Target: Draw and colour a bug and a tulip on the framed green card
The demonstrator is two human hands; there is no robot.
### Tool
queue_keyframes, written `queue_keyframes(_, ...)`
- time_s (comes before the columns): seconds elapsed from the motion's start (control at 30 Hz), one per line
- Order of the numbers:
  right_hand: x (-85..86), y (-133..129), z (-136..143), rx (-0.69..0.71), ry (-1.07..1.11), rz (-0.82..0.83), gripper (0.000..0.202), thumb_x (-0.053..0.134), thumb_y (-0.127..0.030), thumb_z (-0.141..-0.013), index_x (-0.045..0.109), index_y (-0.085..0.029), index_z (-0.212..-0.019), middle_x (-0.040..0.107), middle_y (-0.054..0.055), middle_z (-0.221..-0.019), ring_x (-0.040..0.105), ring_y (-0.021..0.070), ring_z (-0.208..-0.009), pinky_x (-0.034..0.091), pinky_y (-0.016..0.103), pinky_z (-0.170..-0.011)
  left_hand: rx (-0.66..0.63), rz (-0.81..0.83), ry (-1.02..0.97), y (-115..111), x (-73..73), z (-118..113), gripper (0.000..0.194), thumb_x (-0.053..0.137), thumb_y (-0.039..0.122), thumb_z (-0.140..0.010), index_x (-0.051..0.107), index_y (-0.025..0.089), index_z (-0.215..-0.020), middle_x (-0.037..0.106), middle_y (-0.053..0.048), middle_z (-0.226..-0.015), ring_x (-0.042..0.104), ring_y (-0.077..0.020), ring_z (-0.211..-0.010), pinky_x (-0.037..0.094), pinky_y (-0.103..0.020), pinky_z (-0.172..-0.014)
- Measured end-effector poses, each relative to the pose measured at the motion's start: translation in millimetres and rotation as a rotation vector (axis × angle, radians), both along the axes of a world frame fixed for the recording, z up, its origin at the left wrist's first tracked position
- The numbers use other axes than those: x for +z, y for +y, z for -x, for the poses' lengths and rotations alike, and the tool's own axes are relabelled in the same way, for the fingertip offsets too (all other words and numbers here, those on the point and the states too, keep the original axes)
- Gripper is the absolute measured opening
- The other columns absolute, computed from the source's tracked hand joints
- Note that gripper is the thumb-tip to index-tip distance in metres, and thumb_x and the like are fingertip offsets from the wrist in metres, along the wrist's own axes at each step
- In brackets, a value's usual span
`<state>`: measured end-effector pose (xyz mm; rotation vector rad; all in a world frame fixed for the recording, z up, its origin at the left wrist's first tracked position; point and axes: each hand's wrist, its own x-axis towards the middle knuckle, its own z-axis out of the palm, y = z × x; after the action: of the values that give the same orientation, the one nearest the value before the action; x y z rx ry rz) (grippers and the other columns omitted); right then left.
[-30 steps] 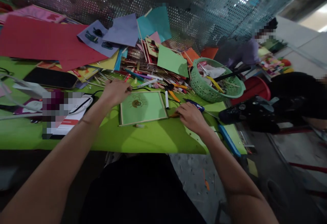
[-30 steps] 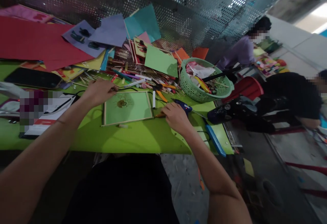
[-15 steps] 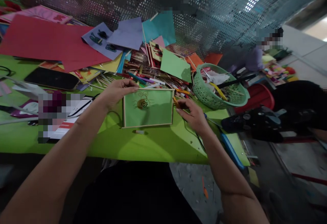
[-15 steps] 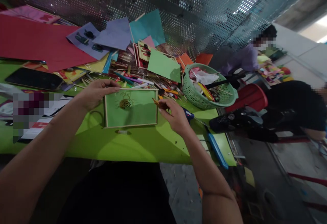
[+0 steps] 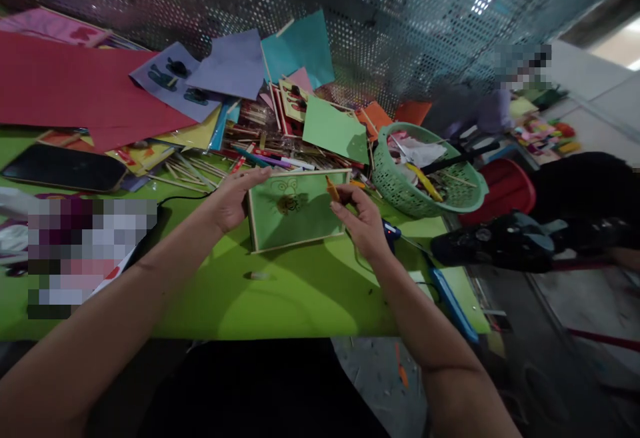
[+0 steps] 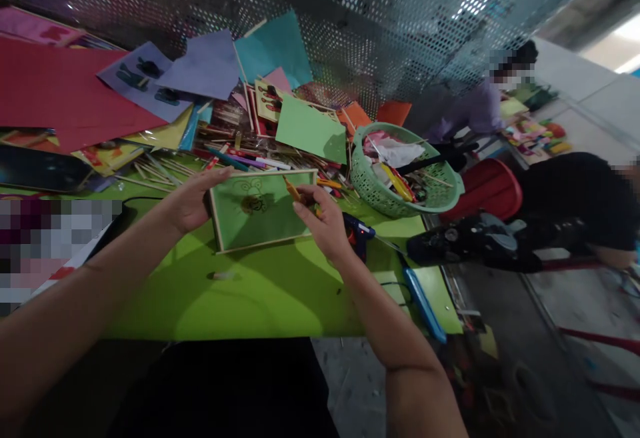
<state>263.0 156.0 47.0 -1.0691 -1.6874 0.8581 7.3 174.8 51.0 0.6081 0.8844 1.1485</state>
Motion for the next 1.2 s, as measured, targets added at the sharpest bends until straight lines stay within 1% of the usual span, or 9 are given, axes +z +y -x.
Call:
queue_keyframes(0.17,-1.2,-1.6,-2.8,-0.029,0.092,0.096,0.027,0.069,-0.036,-0.087,0.065,-0.028,-0.112,0.066,0.001,-0.100,0.060,0.0161,-0.089,0.051,0.031,-0.082,-0.043,0.030,-0.030,5.2,0.5,-2.9,0.032,0.076,0.039,-0.078,0.075,0.012,-0.097,0.079,-0.012,-0.086,0.077,-0.0268,-0.083,0.061,-0.038,-0.081)
queue_keyframes(0.33,-0.4,-5.9,-4.2,-0.084,0.165,0.125,0.025,0.070,-0.032,-0.085,0.067,-0.028,-0.110,0.066,0.000,-0.098,0.059,0.0139,-0.084,0.051,0.028,-0.078,-0.248,-0.040,-0.124,-5.8,-5.0,0.3,0.050,0.068,0.049,-0.082,0.070,0.017,-0.120,0.079,-0.013,-0.102,0.073,-0.0337,-0.105,0.057,-0.047,-0.093)
queue_keyframes(0.43,-5.2,-6.1,-6.6,-0.109,0.187,0.117,0.026,0.067,-0.032,-0.087,0.066,-0.028,-0.113,0.066,0.001,-0.103,0.060,0.0138,-0.084,0.052,0.029,-0.079,-0.258,0.012,-0.113,-15.8,-12.8,1.5,0.053,0.070,0.045,-0.079,0.069,0.018,-0.124,0.080,-0.011,-0.103,0.073,-0.0344,-0.104,0.057,-0.047,-0.094)
queue_keyframes(0.53,-10.1,-6.6,-7.8,-0.131,0.194,0.118,0.027,0.067,-0.033,-0.088,0.065,-0.028,-0.114,0.067,0.002,-0.105,0.062,0.0146,-0.085,0.053,0.030,-0.079,-0.201,0.184,-0.026,-21.3,-15.7,-0.9,0.051,0.072,0.041,-0.077,0.070,0.013,-0.119,0.080,-0.014,-0.097,0.076,-0.0340,-0.094,0.060,-0.046,-0.089)
queue_keyframes(0.63,-7.7,-9.4,-7.9,-0.111,0.056,0.072,0.025,0.068,-0.031,-0.087,0.066,-0.027,-0.112,0.070,0.002,-0.101,0.064,0.0170,-0.087,0.054,0.033,-0.080,-0.180,0.311,0.014,-20.8,-12.7,-4.2,0.046,0.067,0.041,-0.084,0.069,0.011,-0.119,0.080,-0.015,-0.093,0.077,-0.0311,-0.087,0.061,-0.043,-0.086)
queue_keyframes(0.77,5.1,-15.3,-8.1,-0.097,-0.405,-0.271,0.023,0.063,-0.024,-0.093,0.068,-0.027,-0.115,0.073,0.003,-0.105,0.064,0.0203,-0.096,0.045,0.044,-0.099,-0.180,0.341,-0.004,-16.4,-11.3,-5.3,0.042,0.064,0.038,-0.088,0.068,0.011,-0.121,0.080,-0.013,-0.092,0.078,-0.0265,-0.083,0.061,-0.038,-0.085)
queue_keyframes(0.87,10.6,-18.2,-6.8,-0.020,-0.544,-0.395,0.030,0.060,-0.019,-0.094,0.065,-0.027,-0.122,0.073,0.004,-0.106,0.063,0.0208,-0.094,0.047,0.040,-0.090,-0.222,0.342,-0.008,-14.7,-15.3,-4.8,0.044,0.063,0.039,-0.089,0.067,0.011,-0.122,0.081,-0.012,-0.092,0.078,-0.0262,-0.084,0.061,-0.038,-0.085)
queue_keyframes(0.97,8.4,-19.2,-4.5,0.046,-0.521,-0.344,0.032,0.059,-0.018,-0.095,0.061,-0.026,-0.126,0.072,0.005,-0.110,0.063,0.0202,-0.094,0.049,0.036,-0.082,-0.234,0.341,0.004,-15.2,-17.8,-5.0,0.046,0.063,0.041,-0.088,0.066,0.011,-0.124,0.080,-0.013,-0.093,0.077,-0.0282,-0.088,0.061,-0.039,-0.087)
queue_keyframes(1.2,3.1,-20.2,-2.2,0.087,-0.481,-0.225,0.022,0.059,-0.019,-0.094,0.066,-0.024,-0.114,0.069,0.004,-0.098,0.062,0.0199,-0.092,0.050,0.034,-0.080,-0.208,0.348,0.043,-17.0,-14.4,-6.1,0.045,0.060,0.039,-0.089,0.067,0.012,-0.124,0.080,-0.014,-0.097,0.076,-0.0305,-0.095,0.058,-0.042,-0.092)
